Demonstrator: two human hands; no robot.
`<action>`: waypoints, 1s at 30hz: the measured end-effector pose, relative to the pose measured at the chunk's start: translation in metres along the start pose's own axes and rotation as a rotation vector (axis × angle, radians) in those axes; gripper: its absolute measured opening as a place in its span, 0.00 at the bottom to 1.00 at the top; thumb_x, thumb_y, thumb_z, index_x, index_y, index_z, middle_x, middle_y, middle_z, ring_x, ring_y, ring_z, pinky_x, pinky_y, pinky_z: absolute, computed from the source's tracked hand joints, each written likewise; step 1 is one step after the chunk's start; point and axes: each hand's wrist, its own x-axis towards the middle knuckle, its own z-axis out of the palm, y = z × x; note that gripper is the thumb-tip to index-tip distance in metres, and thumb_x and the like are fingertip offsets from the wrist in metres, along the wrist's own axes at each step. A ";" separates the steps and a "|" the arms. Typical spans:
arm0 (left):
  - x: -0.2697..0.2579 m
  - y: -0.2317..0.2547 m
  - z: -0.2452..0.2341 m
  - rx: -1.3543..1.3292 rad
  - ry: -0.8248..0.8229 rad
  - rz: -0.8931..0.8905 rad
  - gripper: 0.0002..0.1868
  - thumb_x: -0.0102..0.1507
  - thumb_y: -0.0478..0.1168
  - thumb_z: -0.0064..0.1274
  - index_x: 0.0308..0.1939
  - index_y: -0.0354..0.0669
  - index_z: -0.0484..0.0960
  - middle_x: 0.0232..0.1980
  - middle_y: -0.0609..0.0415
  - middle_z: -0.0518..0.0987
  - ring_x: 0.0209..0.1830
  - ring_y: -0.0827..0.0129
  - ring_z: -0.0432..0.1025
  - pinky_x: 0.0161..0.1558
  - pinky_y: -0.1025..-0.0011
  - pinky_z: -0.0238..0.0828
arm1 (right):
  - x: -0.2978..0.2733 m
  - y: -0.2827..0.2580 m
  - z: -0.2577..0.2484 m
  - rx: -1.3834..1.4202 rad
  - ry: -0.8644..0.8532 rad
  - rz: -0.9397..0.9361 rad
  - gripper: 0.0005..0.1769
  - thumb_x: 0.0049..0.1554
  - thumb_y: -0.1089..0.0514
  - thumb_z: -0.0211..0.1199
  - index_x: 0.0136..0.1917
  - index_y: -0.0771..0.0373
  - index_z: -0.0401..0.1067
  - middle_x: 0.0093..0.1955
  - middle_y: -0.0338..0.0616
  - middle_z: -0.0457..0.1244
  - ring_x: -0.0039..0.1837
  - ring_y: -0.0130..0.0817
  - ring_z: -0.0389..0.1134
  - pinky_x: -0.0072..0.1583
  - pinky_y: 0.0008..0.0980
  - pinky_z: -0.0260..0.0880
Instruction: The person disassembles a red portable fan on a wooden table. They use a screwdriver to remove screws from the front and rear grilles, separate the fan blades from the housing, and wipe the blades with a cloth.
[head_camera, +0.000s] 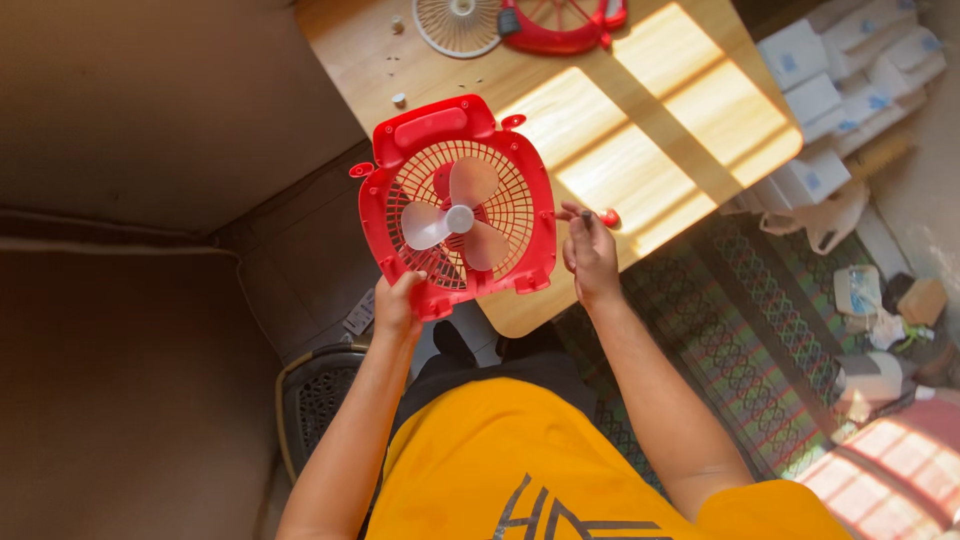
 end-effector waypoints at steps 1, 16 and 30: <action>0.000 0.001 0.009 0.016 -0.020 0.003 0.21 0.56 0.28 0.52 0.55 0.33 0.76 0.47 0.51 0.80 0.44 0.65 0.77 0.48 0.67 0.76 | -0.006 -0.010 0.003 -0.033 -0.011 -0.020 0.22 0.66 0.53 0.59 0.68 0.67 0.67 0.61 0.42 0.66 0.41 0.17 0.59 0.41 0.18 0.59; -0.042 0.006 0.080 0.218 -0.480 -0.034 0.26 0.66 0.46 0.53 0.61 0.28 0.75 0.56 0.45 0.81 0.53 0.64 0.77 0.54 0.66 0.74 | -0.104 -0.055 -0.018 0.310 0.201 -0.150 0.19 0.65 0.58 0.58 0.68 0.65 0.63 0.65 0.49 0.65 0.65 0.39 0.68 0.66 0.42 0.71; -0.110 0.059 0.173 0.635 -0.452 0.339 0.23 0.73 0.39 0.45 0.68 0.28 0.76 0.47 0.44 0.85 0.33 0.70 0.76 0.30 0.76 0.65 | -0.123 -0.097 -0.184 0.377 0.362 -0.320 0.21 0.66 0.61 0.56 0.71 0.64 0.63 0.68 0.51 0.64 0.67 0.44 0.69 0.70 0.45 0.70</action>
